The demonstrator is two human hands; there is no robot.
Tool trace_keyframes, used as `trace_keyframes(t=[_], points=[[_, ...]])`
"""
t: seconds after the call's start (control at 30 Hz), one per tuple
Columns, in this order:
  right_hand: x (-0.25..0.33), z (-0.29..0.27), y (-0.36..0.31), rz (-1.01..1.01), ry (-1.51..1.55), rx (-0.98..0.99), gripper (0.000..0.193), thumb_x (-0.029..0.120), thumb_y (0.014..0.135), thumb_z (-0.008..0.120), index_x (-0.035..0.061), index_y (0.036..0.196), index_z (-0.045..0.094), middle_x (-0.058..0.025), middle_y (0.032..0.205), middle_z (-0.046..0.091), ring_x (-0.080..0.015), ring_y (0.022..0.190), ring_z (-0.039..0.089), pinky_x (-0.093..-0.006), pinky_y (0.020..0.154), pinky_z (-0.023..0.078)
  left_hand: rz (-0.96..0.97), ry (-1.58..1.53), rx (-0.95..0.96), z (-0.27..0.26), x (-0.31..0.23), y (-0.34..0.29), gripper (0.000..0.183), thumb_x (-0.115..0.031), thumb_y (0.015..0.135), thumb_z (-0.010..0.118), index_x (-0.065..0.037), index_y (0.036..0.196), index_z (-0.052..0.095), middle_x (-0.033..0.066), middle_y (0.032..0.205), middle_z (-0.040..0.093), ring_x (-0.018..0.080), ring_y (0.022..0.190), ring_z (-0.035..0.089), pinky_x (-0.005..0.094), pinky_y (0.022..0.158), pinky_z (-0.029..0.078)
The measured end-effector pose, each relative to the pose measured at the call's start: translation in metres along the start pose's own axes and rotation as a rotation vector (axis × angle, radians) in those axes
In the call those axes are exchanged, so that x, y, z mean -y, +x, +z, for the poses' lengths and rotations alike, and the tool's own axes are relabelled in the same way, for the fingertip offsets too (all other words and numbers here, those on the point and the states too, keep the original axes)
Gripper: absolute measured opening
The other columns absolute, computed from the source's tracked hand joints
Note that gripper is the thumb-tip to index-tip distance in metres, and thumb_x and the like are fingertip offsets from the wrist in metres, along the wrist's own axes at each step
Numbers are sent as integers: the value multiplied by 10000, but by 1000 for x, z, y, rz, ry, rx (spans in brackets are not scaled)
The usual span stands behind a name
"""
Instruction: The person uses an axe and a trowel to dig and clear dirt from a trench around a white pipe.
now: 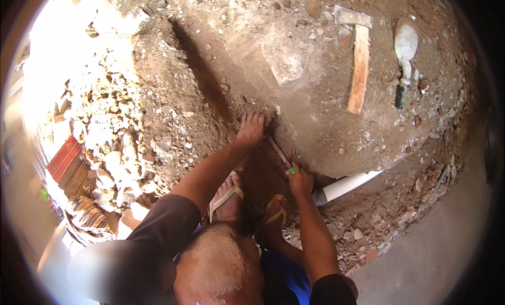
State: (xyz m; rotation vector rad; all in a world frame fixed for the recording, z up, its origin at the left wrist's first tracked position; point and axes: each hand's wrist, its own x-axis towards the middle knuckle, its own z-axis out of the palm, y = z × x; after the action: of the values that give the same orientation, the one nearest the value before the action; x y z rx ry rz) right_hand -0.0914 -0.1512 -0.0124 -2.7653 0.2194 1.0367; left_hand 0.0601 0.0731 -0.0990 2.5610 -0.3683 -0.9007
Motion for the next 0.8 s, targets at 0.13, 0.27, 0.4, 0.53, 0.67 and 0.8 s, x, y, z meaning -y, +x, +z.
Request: trace_keyframes(t=[0.13,0.27,0.4,0.53,0.67,0.8], points=[[11,11,3,-36,68,-32,438,420,917,595,123,1239,594,-205,1017,687,-386,945,665,-497,822,509,-16,9,223,-37,-8,4,682,-256,744,790,-93,1331,484,140,1339,479,359,1337,379,503,1151,258],[54,-31,14,165,97,286,481,436,920,581,102,1267,578,-196,1059,682,-398,997,646,-502,862,497,69,93,145,-35,2,-5,489,-236,732,795,-129,1168,601,130,1265,499,353,1262,443,519,1097,329],[57,-41,9,131,177,327,504,436,924,561,100,1299,556,-199,1096,676,-399,1041,634,-497,897,487,102,-156,79,-31,28,-13,410,-204,743,793,-111,1109,634,132,1245,507,324,1217,492,542,1012,413],[47,-34,-6,163,272,322,507,425,931,547,103,1323,543,-214,1140,658,-397,1075,622,-495,921,478,-124,-574,-6,-73,33,-18,450,-119,785,755,-105,1204,593,146,1243,550,363,1162,537,528,983,449],[46,-46,-13,234,356,338,539,410,920,589,67,1333,543,-210,1211,629,-395,1123,591,-460,947,469,-687,-1674,-52,-161,24,-20,511,-212,834,745,-41,1265,530,157,1231,590,305,1122,591,487,975,495],[50,-44,-5,201,319,344,566,403,908,607,49,1343,531,-220,1213,625,-398,1133,584,-458,949,470,-74,-1782,-155,-343,-39,-31,512,-306,955,590,15,1330,455,202,1209,606,342,1148,607,389,884,600]])
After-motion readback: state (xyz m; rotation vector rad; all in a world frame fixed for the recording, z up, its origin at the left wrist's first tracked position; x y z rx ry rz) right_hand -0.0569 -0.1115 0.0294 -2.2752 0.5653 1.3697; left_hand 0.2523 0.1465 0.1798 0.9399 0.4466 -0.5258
